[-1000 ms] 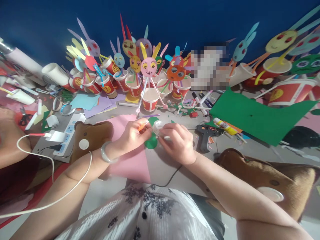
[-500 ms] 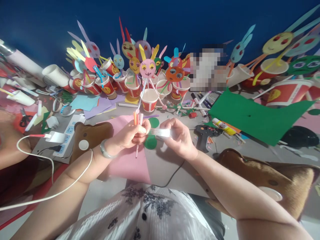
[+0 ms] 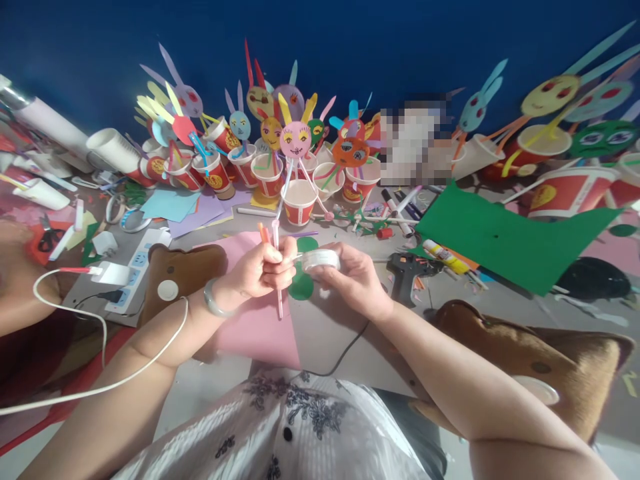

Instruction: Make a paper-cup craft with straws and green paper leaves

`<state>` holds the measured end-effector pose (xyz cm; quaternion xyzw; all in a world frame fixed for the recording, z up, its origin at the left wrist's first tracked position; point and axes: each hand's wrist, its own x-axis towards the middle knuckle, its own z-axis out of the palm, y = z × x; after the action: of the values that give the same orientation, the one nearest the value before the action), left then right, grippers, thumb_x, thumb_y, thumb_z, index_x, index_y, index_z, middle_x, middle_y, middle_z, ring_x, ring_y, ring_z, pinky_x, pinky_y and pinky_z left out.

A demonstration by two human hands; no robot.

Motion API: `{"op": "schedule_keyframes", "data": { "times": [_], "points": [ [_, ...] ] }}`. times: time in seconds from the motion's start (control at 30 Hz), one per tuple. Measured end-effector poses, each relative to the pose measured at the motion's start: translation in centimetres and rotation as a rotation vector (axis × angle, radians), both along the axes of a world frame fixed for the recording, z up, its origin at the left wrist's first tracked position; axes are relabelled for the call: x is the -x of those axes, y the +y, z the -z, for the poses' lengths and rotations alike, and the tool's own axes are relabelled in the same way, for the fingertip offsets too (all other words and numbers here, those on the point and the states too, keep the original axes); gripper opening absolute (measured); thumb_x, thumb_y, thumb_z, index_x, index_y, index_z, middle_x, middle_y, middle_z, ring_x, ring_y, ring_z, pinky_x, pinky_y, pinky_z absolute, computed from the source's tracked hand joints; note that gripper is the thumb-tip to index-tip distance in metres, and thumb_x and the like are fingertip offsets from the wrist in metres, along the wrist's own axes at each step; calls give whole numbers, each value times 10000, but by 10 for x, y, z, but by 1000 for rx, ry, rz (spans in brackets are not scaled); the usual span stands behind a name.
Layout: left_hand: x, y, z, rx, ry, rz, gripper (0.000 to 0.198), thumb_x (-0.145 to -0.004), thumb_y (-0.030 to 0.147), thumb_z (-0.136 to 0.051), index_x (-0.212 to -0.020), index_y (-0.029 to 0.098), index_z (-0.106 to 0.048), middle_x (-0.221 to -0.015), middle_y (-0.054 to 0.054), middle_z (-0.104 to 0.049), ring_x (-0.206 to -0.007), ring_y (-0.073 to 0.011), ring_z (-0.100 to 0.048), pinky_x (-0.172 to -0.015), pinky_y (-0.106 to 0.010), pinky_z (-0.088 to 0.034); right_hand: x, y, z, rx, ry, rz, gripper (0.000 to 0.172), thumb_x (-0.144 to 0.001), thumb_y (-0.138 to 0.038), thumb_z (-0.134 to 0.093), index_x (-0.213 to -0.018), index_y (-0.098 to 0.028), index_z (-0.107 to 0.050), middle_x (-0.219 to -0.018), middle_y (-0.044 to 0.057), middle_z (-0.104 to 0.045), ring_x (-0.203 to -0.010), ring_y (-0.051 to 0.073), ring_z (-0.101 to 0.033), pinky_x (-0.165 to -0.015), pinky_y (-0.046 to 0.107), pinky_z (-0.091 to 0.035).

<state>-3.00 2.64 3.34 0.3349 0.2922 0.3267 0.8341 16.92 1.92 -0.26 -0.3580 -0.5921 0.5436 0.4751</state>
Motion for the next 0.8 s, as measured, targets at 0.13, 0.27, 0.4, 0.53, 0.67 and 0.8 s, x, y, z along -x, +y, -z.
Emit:
{"op": "schedule_keyframes", "data": {
  "times": [0.13, 0.27, 0.4, 0.53, 0.67, 0.8],
  "points": [
    [4, 1, 1, -16, -83, 45, 218, -578, 274, -564, -621, 210, -359, -435, 108, -204, -343, -35, -158, -370, -189, -145, 0, 3, 6, 182, 217, -61, 326, -810, -473, -778, -772, -200, -604, -552, -25, -579, -424, 125, -497, -412, 271, -419],
    [4, -1, -2, -31, -101, 58, 225, -598, 262, -579, -649, 210, -366, -443, 110, -228, -342, -32, -161, -372, -186, -152, -2, 5, 11, 155, 137, -88, 315, -814, -470, -787, -897, -220, -613, -724, 8, -680, -569, 156, -620, -527, 299, -537],
    [2, -4, -5, -41, -112, 28, 221, -627, 265, -611, -675, 210, -402, -434, 119, -227, -343, -31, -150, -365, -177, -153, -4, 5, 14, -62, 0, -54, 386, -858, -441, -751, -1155, -256, -588, -1069, 82, -721, -902, 217, -715, -765, 378, -611],
    [-3, -8, -5, -82, -57, 10, 204, -682, 286, -642, -731, 206, -460, -467, 124, -242, -356, -30, -173, -375, -175, -172, -5, 0, 14, -385, -167, 62, 460, -870, -454, -721, -1250, -244, -566, -1295, 157, -641, -1220, 304, -628, -996, 512, -535],
    [-8, -12, -3, -120, 1, 12, 238, -760, 353, -684, -817, 196, -514, -482, 131, -270, -367, -26, -191, -384, -173, -178, -1, -9, 12, -601, -309, 239, 324, -839, -320, -763, -1115, -244, -612, -1248, 144, -667, -1174, 306, -651, -989, 520, -527],
    [-13, -14, -2, -131, 6, 28, 333, -755, 420, -746, -829, 188, -519, -493, 131, -318, -361, -18, -223, -376, -169, -170, 2, -13, 11, -606, -321, 306, 162, -849, -215, -752, -979, -250, -661, -1118, 95, -729, -1018, 266, -705, -890, 462, -560]
  ]
}}
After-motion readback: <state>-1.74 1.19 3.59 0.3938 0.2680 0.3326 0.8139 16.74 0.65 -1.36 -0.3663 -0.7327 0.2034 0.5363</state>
